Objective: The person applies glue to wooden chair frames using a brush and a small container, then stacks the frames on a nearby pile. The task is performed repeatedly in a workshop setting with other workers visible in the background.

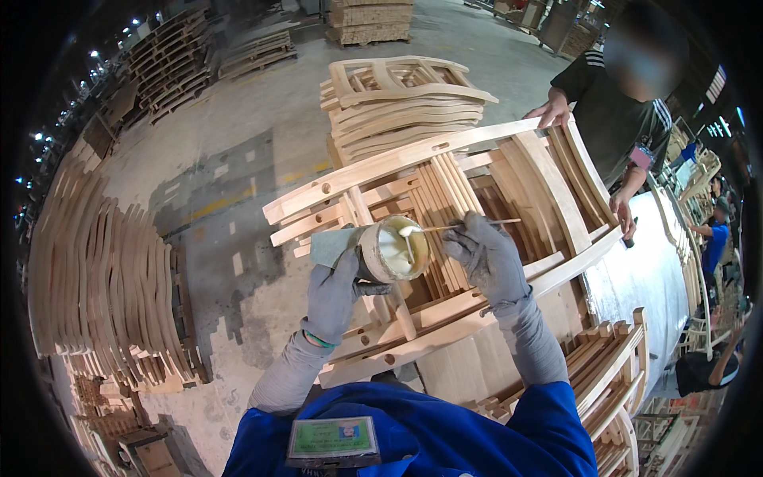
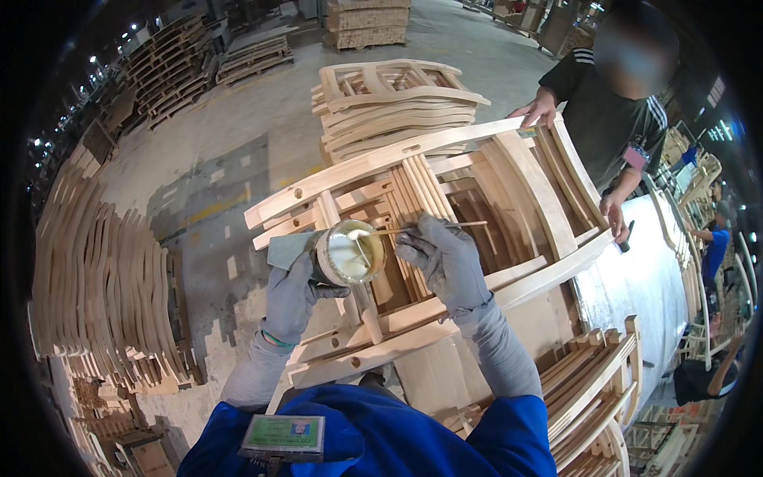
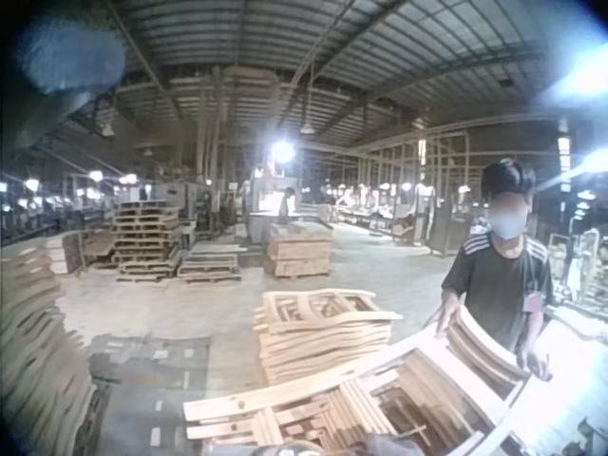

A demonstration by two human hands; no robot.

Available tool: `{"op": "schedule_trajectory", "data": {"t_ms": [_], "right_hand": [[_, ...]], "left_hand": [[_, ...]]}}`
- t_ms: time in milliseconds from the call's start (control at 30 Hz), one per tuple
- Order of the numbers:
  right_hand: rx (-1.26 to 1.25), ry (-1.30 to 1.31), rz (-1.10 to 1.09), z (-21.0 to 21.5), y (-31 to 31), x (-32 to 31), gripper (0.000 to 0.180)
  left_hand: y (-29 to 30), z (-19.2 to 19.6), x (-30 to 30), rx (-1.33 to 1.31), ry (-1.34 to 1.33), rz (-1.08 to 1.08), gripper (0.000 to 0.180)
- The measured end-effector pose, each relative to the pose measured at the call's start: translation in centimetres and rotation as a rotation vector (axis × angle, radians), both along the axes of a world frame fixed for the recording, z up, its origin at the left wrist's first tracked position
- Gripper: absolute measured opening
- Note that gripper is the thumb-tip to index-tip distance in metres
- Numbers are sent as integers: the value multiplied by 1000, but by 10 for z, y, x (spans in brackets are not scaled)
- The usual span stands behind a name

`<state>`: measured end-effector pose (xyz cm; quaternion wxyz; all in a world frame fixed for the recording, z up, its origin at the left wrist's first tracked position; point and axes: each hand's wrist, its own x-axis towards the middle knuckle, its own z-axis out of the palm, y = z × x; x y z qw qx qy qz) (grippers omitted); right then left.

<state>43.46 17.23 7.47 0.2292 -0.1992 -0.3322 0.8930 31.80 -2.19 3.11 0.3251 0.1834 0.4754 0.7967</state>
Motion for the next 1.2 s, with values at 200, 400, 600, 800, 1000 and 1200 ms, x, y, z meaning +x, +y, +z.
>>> {"op": "schedule_trajectory", "data": {"t_ms": [200, 400, 600, 800, 1000, 1200], "right_hand": [[-16, 75, 162, -32, 55, -36, 15], [516, -12, -250, -5, 140, -84, 21], [646, -102, -295, -16, 155, -108, 28], [691, -96, -327, -21, 162, -118, 29], [925, -91, -311, -27, 147, -131, 23], [1784, -513, -348, -14, 125, -124, 26]], "left_hand": [[16, 1, -11, 91, -116, -13, 35], [-4, 0, -25, 121, -156, 33, 35], [-27, -11, -34, 86, -195, 107, 34], [-34, -17, -38, 135, -175, 122, 34], [-32, -13, -39, 108, -161, 148, 34], [-39, -10, -37, 89, -123, 177, 34]]}}
